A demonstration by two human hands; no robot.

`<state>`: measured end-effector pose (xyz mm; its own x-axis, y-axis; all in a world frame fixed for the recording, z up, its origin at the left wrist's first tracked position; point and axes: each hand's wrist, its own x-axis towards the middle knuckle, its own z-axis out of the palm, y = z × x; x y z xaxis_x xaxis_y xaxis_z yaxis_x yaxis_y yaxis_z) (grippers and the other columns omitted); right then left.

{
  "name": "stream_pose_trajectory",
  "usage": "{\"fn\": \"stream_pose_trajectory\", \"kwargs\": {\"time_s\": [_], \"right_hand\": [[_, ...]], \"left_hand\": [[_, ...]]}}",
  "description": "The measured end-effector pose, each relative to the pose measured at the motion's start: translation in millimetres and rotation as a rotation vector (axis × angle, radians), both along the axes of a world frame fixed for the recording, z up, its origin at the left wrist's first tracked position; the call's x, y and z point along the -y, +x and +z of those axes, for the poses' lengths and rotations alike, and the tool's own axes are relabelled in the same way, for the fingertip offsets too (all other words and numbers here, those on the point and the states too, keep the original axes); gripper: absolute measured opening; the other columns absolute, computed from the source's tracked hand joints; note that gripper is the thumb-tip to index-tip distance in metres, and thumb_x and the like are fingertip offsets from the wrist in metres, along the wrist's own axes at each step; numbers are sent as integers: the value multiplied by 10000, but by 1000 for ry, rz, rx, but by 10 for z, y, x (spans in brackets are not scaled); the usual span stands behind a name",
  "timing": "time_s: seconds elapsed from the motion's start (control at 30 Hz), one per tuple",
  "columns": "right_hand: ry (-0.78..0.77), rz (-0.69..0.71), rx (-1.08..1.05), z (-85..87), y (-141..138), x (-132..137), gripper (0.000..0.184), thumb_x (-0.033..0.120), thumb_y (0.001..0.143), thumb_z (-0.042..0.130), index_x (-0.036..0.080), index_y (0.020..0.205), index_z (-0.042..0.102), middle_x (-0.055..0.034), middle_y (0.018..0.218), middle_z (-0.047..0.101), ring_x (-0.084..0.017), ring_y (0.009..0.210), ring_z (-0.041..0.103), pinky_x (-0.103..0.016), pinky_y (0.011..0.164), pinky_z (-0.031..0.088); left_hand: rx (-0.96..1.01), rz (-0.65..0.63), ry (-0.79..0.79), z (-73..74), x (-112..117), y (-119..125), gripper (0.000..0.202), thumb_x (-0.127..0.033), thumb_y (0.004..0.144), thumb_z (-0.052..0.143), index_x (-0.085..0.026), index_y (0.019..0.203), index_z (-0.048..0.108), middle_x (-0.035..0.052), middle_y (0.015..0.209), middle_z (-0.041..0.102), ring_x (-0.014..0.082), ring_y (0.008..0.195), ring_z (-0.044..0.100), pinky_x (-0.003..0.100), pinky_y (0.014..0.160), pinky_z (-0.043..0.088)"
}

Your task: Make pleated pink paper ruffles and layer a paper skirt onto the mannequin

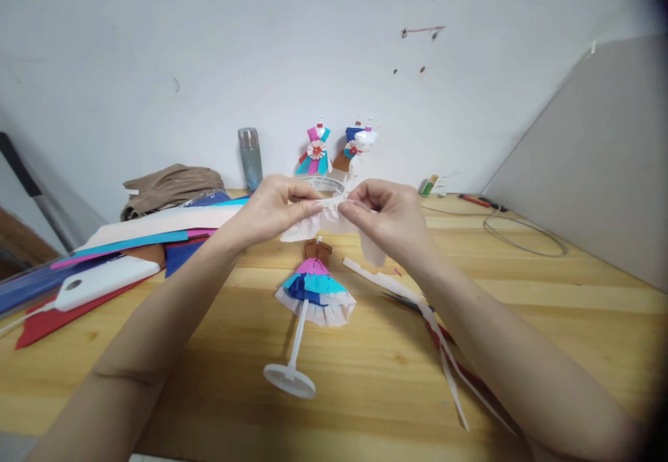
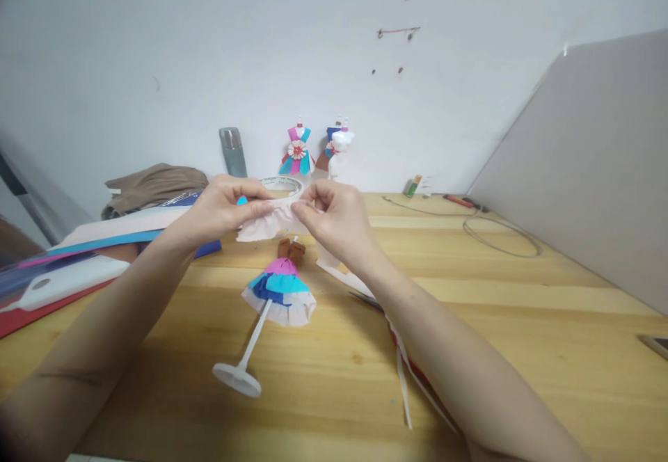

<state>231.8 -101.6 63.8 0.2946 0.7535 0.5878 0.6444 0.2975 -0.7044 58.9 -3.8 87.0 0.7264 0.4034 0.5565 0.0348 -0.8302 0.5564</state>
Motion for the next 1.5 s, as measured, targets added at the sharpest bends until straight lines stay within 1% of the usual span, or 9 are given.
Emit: {"fn": "stream_pose_trajectory", "kwargs": {"time_s": [0.2, 0.37, 0.47, 0.63, 0.77, 0.87, 0.97, 1.33, 1.5], "right_hand": [[-48, 44, -107, -2, 6, -17, 221, 277, 707, 682, 225, 567, 519, 25, 508, 466, -122, 483, 403, -273, 453, 293], [-136, 124, -224, 19, 36, -22, 229, 309, 657, 738, 224, 562, 549, 18, 520, 522, -128, 472, 441, -281, 442, 325], [-155, 131, -242, 29, 35, -27, 227, 307, 647, 745, 221, 558, 554, 20, 518, 517, -128, 475, 446, -278, 447, 331], [-129, 137, -215, 52, 18, -6, 220, 308, 651, 729, 212, 557, 554, 14, 536, 523, -124, 497, 435, -268, 450, 315], [-74, 102, -126, 81, 17, 32, 215, 289, 679, 697, 213, 557, 537, 13, 547, 523, -130, 517, 448, -269, 467, 324], [-39, 53, -65, 101, 6, 50, 206, 241, 703, 657, 212, 548, 524, 17, 540, 511, -129, 519, 450, -269, 479, 323], [-51, 64, -39, 108, -13, 60, 189, 214, 715, 634, 207, 554, 535, 15, 548, 527, -130, 521, 463, -268, 488, 332], [-57, 143, -35, 93, -5, 58, 130, 278, 735, 628, 205, 627, 621, -4, 608, 617, -159, 580, 544, -286, 551, 400], [-55, 111, -51, 88, 25, 42, 139, 282, 728, 640, 208, 617, 604, 1, 601, 602, -158, 582, 535, -290, 557, 397]], "left_hand": [[-4, -16, 30, 4, 18, -3, 222, -321, 824, 638, -137, 746, 734, 24, 689, 676, 127, 651, 555, 231, 601, 426], [-8, -127, 99, 30, -17, -45, 254, -354, 837, 654, -143, 711, 723, 18, 640, 619, 115, 625, 524, 242, 610, 412], [-10, -171, 63, 29, -84, -61, 254, -381, 822, 681, -145, 752, 740, 31, 660, 640, 123, 636, 551, 249, 627, 432], [12, -130, -68, -2, -177, -63, 263, -389, 781, 723, -129, 798, 759, 50, 725, 697, 124, 642, 575, 242, 619, 444], [11, -82, -108, -5, -192, -66, 249, -371, 775, 729, -129, 810, 774, 51, 749, 716, 121, 656, 583, 235, 627, 447], [21, -60, -107, -1, -197, -68, 240, -367, 774, 734, -129, 789, 770, 47, 742, 713, 120, 658, 585, 234, 634, 449], [33, -66, -93, -6, -213, -69, 237, -362, 773, 736, -127, 784, 763, 43, 723, 704, 114, 636, 573, 233, 619, 446], [37, -81, -74, -10, -228, -67, 241, -367, 778, 734, -130, 799, 774, 48, 739, 711, 113, 632, 562, 232, 600, 433], [45, -121, -82, -10, -222, -79, 240, -368, 791, 731, -134, 817, 777, 55, 757, 714, 113, 635, 564, 233, 599, 436]]}}
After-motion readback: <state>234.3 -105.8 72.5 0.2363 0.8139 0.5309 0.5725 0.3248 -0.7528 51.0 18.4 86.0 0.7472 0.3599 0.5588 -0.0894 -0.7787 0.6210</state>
